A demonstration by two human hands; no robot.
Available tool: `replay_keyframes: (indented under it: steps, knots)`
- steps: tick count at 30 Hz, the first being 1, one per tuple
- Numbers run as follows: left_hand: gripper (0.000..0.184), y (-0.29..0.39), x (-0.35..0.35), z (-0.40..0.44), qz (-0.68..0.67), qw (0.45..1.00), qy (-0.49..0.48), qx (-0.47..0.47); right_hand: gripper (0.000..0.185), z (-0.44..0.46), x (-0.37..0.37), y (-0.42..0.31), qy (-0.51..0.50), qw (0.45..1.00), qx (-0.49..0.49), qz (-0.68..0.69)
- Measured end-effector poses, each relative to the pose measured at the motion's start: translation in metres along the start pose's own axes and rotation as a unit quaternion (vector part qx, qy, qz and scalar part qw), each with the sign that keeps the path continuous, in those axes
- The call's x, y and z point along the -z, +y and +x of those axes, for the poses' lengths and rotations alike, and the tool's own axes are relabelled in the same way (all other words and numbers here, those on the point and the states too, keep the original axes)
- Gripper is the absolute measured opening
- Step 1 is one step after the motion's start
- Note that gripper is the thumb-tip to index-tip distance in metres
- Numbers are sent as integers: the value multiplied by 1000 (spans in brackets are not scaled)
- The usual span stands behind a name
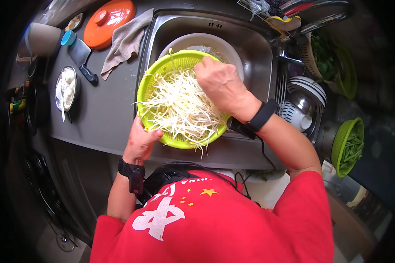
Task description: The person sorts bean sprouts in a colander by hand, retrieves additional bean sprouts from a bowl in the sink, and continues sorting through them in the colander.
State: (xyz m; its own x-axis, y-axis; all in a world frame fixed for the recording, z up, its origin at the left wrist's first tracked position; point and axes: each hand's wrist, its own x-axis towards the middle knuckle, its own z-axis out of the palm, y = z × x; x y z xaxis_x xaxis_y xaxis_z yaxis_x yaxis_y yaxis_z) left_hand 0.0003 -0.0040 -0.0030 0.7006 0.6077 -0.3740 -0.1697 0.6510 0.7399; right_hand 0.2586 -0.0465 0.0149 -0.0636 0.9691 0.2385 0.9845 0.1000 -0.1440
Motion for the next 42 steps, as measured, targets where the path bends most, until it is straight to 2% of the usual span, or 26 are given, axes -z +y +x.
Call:
replay_keyframes:
  steps: [2, 5, 9, 12, 15, 21, 28, 32, 35, 36, 37, 38, 41, 42]
  knots:
    - [92, 1, 0, -2, -6, 1000, 4, 6, 2, -5, -1, 8, 66, 993, -25, 92]
    - [90, 0, 4, -2, -9, 1000, 16, 14, 7, -6, 10, 10, 59, 958, -136, 245]
    - [89, -2, 6, -2, -12, 999, 22, 20, 9, -10, 21, 7, 0, 855, -282, 434]
    - [89, -5, 9, -1, -12, 1000, 20, 19, 14, -15, 17, 14, -30, 792, -299, 531]
    - [89, -4, 8, -1, -10, 1000, 17, 18, 16, -19, 13, 19, -31, 741, -319, 590]
    - [86, -3, 9, -4, -19, 1000, 17, 0, 18, -22, 16, 26, 4, 693, -332, 640]
    - [84, -3, 14, -7, -19, 999, 33, -4, 26, -25, 25, 33, 11, 586, -368, 722]
    - [83, -1, 18, -11, -20, 999, 36, -5, 30, -38, 31, 45, 27, 578, -380, 722]
    - [83, 3, 22, -15, -32, 999, 43, -7, 28, -70, 7, 67, 38, 583, -425, 691]
    - [83, 3, 24, -16, -36, 998, 43, -8, 20, -79, 3, 69, -38, 642, -434, 631]
    - [83, 3, 27, -17, -39, 998, 42, -9, 27, -94, -9, 66, -93, 776, -354, 513]
    - [83, 1, 20, -15, -38, 998, 41, -9, 30, -120, -22, 68, -114, 898, -285, 314]
    - [84, 4, 22, -16, -41, 998, 38, -4, 18, -123, -38, 60, -2, 962, -234, 140]
    - [84, 4, 22, -16, -37, 999, 38, -4, 15, -109, -23, 58, 11, 928, -302, 217]
